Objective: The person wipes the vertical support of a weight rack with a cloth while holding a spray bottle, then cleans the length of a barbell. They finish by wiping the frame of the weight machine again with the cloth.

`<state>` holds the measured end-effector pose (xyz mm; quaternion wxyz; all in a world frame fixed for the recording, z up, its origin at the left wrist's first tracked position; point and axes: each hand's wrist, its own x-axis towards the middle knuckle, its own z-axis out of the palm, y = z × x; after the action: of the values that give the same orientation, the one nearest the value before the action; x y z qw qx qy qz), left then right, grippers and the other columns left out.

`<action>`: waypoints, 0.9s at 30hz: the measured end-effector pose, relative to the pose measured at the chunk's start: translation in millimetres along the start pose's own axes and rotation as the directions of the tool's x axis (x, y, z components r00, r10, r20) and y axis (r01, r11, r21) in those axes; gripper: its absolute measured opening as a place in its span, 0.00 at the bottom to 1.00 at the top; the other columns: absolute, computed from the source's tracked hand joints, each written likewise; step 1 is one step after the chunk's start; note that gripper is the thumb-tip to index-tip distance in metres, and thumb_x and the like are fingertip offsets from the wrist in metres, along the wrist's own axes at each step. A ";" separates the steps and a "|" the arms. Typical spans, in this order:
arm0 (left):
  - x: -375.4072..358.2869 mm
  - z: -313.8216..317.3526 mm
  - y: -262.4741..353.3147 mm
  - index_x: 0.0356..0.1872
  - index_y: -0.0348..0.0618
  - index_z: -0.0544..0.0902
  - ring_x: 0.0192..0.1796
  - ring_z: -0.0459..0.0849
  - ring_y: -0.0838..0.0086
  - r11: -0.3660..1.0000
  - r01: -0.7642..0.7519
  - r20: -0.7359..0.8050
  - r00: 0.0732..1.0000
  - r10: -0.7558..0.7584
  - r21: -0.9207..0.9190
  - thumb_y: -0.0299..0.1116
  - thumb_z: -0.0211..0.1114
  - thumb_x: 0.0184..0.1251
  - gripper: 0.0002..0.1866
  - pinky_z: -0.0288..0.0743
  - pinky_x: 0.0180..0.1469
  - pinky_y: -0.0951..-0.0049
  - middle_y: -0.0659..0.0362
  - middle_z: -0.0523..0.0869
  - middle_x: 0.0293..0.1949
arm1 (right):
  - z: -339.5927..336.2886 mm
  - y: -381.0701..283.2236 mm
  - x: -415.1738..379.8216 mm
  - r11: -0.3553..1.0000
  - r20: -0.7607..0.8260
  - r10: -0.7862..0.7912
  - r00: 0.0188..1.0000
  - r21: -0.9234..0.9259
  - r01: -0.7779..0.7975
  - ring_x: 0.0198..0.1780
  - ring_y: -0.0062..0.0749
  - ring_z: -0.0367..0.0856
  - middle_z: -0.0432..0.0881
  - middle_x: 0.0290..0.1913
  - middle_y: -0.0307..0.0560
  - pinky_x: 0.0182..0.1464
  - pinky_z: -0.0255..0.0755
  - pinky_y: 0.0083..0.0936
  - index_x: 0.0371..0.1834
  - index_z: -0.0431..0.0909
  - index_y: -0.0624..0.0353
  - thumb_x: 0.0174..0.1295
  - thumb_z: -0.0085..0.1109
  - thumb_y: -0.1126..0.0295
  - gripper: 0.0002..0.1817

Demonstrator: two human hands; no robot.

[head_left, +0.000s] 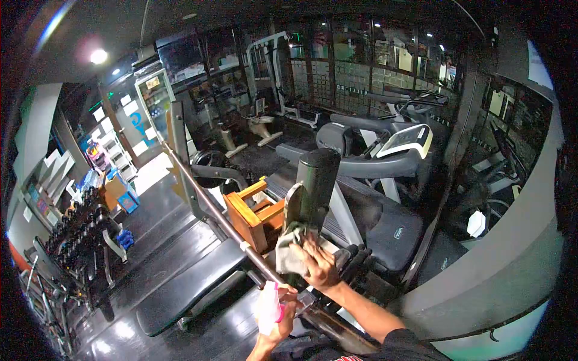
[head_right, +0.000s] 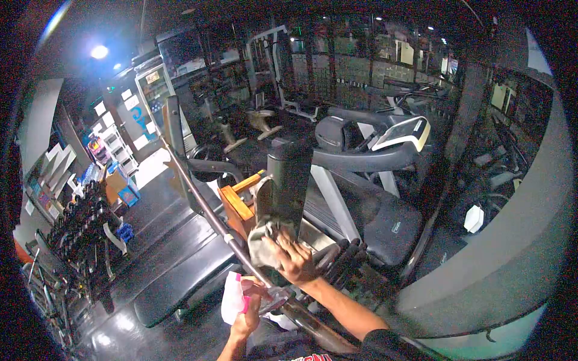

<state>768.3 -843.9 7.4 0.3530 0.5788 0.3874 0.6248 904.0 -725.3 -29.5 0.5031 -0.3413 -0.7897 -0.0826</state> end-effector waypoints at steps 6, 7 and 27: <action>0.1 2.7 9.6 0.43 0.33 0.74 0.28 0.85 0.71 0.984 -0.102 0.040 0.994 0.097 0.145 0.35 0.61 0.64 0.14 0.75 0.28 0.76 0.54 0.81 0.31 | -22.3 23.8 -35.7 0.855 0.088 0.240 0.967 0.452 -0.253 0.52 0.45 0.79 0.76 0.54 0.59 0.52 0.74 0.33 0.52 0.74 0.65 0.41 0.66 0.64 0.31; -0.3 3.7 10.2 0.43 0.33 0.74 0.28 0.85 0.72 0.987 -0.076 0.030 0.997 0.072 0.143 0.36 0.61 0.64 0.15 0.75 0.27 0.76 0.54 0.82 0.30 | -33.4 23.2 -22.2 0.772 0.053 0.323 0.945 0.563 -0.296 0.55 0.45 0.77 0.75 0.55 0.59 0.55 0.72 0.34 0.53 0.72 0.66 0.42 0.67 0.62 0.33; 3.1 -2.1 5.5 0.40 0.37 0.77 0.25 0.84 0.73 0.919 -0.244 0.058 0.970 0.238 0.308 0.33 0.58 0.60 0.11 0.73 0.26 0.76 0.56 0.84 0.22 | 13.6 72.3 -24.8 0.999 -0.148 -0.033 0.988 0.017 0.036 0.54 0.52 0.77 0.73 0.58 0.58 0.48 0.77 0.42 0.48 0.78 0.48 0.50 0.61 0.73 0.19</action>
<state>766.0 -843.8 13.6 0.1809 0.6767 0.4039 0.5884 945.4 -675.7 -72.6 0.5623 -0.3155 -0.7567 -0.1084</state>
